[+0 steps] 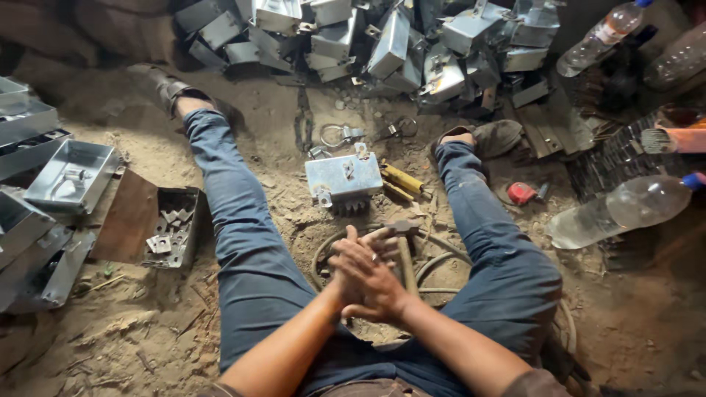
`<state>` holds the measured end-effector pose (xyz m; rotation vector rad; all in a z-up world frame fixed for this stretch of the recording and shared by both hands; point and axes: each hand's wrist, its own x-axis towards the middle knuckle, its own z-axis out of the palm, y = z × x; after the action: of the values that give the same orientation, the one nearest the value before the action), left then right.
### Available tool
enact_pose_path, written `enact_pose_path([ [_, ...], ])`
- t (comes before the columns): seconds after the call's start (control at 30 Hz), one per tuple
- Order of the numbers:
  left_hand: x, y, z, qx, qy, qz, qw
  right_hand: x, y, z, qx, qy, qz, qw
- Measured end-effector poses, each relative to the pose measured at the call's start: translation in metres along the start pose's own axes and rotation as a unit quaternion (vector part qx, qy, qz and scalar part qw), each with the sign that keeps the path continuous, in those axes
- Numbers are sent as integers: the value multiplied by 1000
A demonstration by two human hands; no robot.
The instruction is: The person sits on the ground and uses a welding torch to attach small metal brackets to a rectangular metal box. They pick up brackets, position them on the box, and weld them in place, creating bright sparks. After welding, they inspect the box and place it on a nearby stack of similar boxes.
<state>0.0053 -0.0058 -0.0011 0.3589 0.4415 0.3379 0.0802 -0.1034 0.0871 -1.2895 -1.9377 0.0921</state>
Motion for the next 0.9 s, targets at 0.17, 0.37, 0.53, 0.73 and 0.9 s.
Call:
enact_pose_path([
  [0.17, -21, 1, 25, -66, -82, 16, 994, -21, 37, 18, 21, 19, 19, 999],
  [0.37, -54, -2, 83, 171, -30, 95, 980, -60, 106, 46, 273, 183, 323, 887],
  [0.53, -59, -10, 120, 481, -3, 329, 812, -61, 66, 52, 620, 249, 355, 653],
  [0.73, -52, 20, 80, 650, -55, 478, 589, -20, -13, 24, 714, 235, 297, 588],
  [0.9, -21, 16, 59, 330, 118, 261, 899, 2, -26, 7, 517, 170, 303, 782],
])
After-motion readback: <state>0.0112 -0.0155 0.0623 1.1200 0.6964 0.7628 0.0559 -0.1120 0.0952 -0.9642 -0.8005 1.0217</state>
